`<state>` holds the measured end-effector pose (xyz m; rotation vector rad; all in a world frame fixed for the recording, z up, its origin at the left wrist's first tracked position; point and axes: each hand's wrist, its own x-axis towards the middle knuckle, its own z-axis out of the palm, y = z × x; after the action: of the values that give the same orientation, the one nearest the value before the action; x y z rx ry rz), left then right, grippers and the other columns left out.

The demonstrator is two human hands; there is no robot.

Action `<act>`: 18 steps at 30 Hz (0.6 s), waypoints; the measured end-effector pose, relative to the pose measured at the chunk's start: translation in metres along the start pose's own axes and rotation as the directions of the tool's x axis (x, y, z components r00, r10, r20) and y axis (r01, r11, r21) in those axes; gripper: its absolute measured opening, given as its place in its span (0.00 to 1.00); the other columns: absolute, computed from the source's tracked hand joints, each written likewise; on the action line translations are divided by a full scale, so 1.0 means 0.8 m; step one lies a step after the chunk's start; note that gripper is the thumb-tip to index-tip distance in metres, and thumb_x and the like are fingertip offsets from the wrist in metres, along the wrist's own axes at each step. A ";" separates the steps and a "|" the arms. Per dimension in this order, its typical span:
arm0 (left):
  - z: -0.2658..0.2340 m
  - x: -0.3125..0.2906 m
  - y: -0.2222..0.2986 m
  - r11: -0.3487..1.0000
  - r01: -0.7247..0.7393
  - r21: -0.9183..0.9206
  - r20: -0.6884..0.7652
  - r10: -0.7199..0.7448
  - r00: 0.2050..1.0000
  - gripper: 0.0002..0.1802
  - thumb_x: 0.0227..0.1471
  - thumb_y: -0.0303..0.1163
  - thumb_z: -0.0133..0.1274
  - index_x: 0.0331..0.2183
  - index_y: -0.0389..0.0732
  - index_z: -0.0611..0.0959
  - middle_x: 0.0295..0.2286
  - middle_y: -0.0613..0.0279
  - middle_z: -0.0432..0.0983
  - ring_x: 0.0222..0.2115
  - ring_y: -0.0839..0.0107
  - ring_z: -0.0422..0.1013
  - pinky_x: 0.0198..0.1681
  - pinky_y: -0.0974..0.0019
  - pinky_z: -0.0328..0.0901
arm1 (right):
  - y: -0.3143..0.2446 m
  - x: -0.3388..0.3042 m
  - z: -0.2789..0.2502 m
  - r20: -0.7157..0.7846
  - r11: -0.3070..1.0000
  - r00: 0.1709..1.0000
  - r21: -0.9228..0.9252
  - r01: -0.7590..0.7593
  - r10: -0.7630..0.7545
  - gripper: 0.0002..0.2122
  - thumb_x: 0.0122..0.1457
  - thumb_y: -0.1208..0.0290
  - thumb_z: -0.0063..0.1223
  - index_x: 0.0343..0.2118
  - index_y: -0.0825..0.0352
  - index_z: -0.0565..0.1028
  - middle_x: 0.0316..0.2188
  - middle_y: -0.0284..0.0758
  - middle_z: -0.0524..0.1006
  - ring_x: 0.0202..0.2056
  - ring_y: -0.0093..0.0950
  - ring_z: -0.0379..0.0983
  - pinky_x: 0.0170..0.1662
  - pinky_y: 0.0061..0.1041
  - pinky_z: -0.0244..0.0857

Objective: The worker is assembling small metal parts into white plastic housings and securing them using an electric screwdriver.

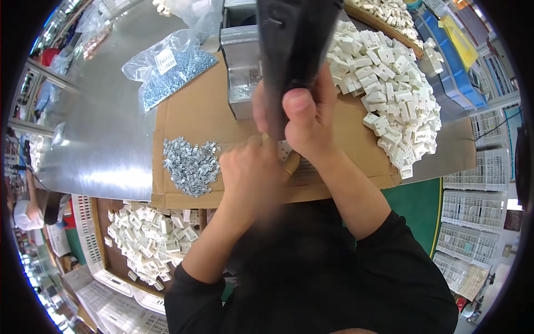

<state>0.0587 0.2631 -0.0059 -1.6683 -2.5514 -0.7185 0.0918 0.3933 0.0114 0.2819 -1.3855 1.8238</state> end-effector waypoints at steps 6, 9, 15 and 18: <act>0.004 0.000 0.010 0.994 0.074 0.085 -0.037 -0.071 0.997 0.21 0.47 0.48 0.65 0.29 0.40 0.80 0.21 0.58 0.76 0.21 0.56 0.76 0.24 0.54 0.67 | -0.006 -0.005 0.002 -0.006 0.994 0.999 -0.104 0.035 -0.036 0.33 0.63 0.64 0.61 0.66 0.69 0.58 0.31 0.34 0.76 0.25 0.20 0.74 0.27 0.22 0.69; -0.017 -0.008 0.010 0.995 0.069 0.072 -0.172 -0.056 0.984 0.21 0.45 0.48 0.68 0.28 0.40 0.81 0.22 0.58 0.78 0.20 0.57 0.76 0.23 0.58 0.68 | -0.035 -0.025 -0.033 0.025 0.994 1.000 -0.112 -0.001 0.004 0.32 0.67 0.61 0.54 0.69 0.67 0.54 0.51 0.36 0.72 0.45 0.24 0.73 0.47 0.28 0.69; -0.080 -0.159 -0.088 0.964 0.267 0.012 -0.352 -0.246 0.903 0.25 0.54 0.50 0.65 0.27 0.35 0.83 0.19 0.61 0.79 0.18 0.69 0.74 0.22 0.68 0.66 | -0.160 -0.054 -0.120 -0.005 0.113 0.995 -0.993 -0.017 0.104 0.13 0.58 0.74 0.62 0.46 0.67 0.80 0.35 0.39 0.78 0.37 0.32 0.76 0.42 0.29 0.70; -0.112 -0.229 -0.122 0.534 0.710 0.460 -0.333 -0.637 0.695 0.30 0.51 0.59 0.65 0.37 0.38 0.85 0.26 0.58 0.80 0.26 0.62 0.77 0.30 0.56 0.70 | -0.171 -0.072 -0.145 -0.113 -0.371 0.934 -0.928 0.022 0.338 0.14 0.51 0.70 0.67 0.42 0.66 0.80 0.32 0.38 0.74 0.38 0.42 0.71 0.47 0.37 0.66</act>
<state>0.0313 0.0387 -0.0076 -0.3953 -2.8713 0.0039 0.2589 0.4783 0.0298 -0.7706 -2.7359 -0.0125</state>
